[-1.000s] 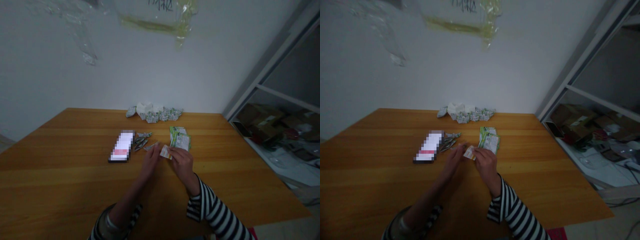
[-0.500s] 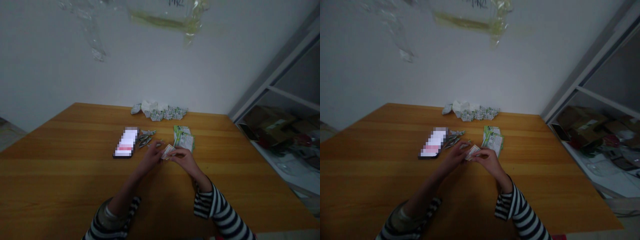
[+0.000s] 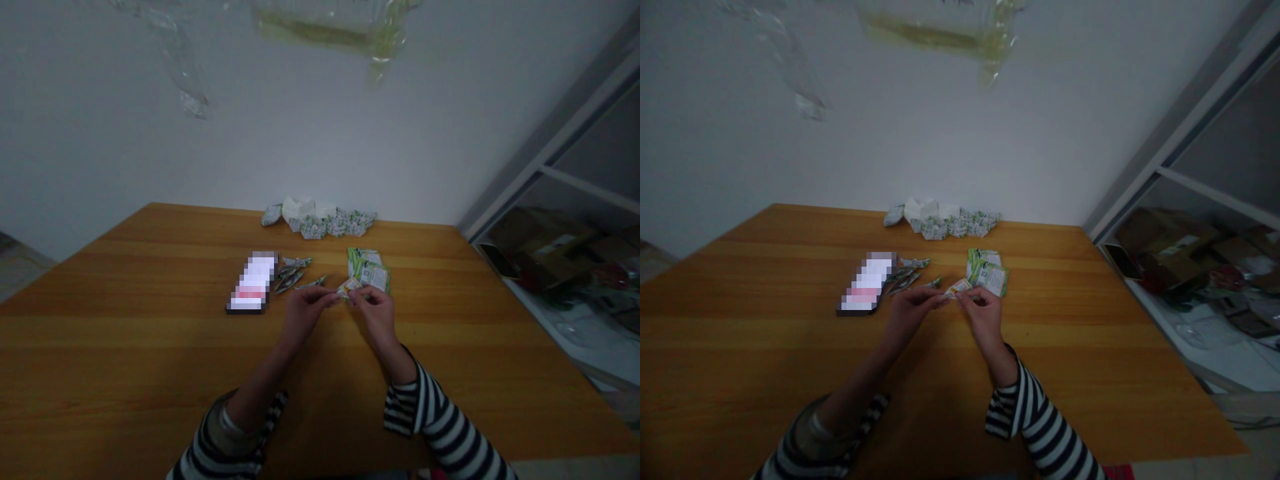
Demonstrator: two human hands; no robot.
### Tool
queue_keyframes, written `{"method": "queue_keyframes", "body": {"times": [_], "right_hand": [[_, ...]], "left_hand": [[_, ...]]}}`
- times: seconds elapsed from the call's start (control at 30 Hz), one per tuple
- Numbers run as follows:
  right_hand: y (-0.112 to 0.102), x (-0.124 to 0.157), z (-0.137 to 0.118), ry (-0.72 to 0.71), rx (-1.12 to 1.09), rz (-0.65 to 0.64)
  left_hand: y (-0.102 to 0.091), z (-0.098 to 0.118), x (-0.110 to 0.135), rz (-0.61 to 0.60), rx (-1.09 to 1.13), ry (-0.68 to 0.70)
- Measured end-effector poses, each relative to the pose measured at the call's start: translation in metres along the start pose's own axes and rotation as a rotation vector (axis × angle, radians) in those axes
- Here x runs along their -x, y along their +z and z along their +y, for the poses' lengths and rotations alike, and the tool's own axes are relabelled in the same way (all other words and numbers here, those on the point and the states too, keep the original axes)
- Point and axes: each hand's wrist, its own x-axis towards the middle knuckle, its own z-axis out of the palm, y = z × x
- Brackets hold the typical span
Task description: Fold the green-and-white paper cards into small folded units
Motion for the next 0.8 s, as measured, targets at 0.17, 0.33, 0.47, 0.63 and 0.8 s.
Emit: {"method": "queue_keyframes", "body": {"times": [0.17,0.33,0.47,0.63,0.8], "right_hand": [[0.008,0.005,0.007,0.023,-0.057,0.056],[0.012,0.006,0.012,0.002,-0.06,0.063],[0.017,0.009,0.013,-0.005,-0.141,0.079],[0.018,0.01,0.015,0.004,-0.276,0.064],[0.008,0.003,0.012,0.001,-0.244,-0.081]], "left_hand": [[0.007,-0.003,0.004,0.107,0.148,-0.123],[0.011,-0.006,0.006,0.186,0.224,-0.177],[0.014,-0.009,0.007,0.232,0.305,-0.174],[0.014,-0.011,0.006,0.197,0.289,-0.134],[0.003,-0.008,-0.001,-0.074,0.077,-0.098]]}}
